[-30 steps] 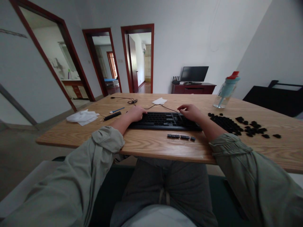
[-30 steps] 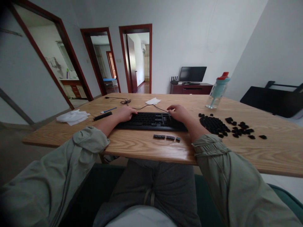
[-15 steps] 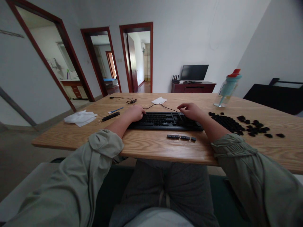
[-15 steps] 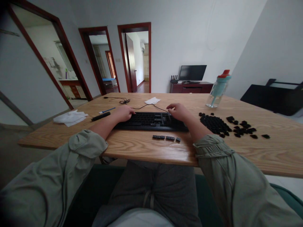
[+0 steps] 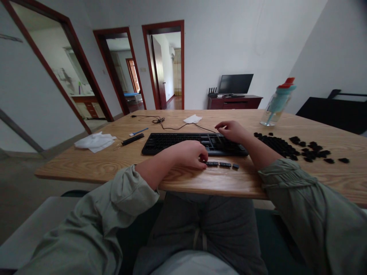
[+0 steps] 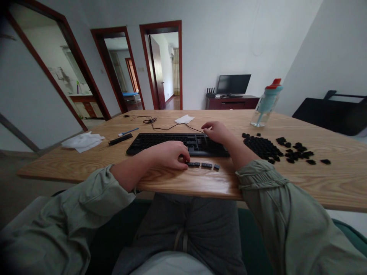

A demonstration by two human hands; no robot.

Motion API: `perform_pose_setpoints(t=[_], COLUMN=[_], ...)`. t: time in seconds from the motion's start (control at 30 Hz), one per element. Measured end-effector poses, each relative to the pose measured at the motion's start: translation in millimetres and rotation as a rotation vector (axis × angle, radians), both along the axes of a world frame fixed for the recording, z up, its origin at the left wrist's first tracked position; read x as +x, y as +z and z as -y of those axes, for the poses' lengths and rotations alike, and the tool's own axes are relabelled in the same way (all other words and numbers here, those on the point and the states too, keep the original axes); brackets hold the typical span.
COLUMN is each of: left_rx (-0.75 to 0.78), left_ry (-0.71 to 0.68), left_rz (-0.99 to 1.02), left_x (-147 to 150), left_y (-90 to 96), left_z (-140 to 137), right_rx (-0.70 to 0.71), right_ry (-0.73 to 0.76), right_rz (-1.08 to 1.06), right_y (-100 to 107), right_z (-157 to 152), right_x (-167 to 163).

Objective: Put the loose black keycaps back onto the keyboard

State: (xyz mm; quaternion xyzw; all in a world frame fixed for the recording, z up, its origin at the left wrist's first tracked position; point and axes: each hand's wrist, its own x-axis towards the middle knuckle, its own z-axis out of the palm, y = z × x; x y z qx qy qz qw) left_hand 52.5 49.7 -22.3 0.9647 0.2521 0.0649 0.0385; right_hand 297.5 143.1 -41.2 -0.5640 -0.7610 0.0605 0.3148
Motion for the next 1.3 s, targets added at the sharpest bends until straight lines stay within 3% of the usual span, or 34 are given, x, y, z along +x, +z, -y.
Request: perform_pose_setpoints(t=[0.13,0.3,0.43,0.6,0.8,1.3], left_rx=[-0.036,0.046,0.003,0.057,0.112,0.102], left_ry=[0.043,0.406,0.577,0.571,0.55,0.558], left_rz=[0.026,0.261,0.266,0.15,0.092,0.112], left_x=[-11,-54,-78,-75,-75,-77], left_y=[5.8,14.5,3.7,-8.1,-5.8,-8.7], left_z=[-20,-78,-110,-117,-117,-119], right_rx=[-0.009,-0.047,-0.059,-0.043,-0.049,-0.053], right_ry=[-0.016,-0.02,-0.02,-0.009,-0.016,-0.011], right_rz=[0.002,0.005,0.026,0.013,0.017,0.037], right_y=[0,0,0,-1,2,0], right_z=[0,1,1,1,6,4], right_x=[0,0,0,0,-1,0])
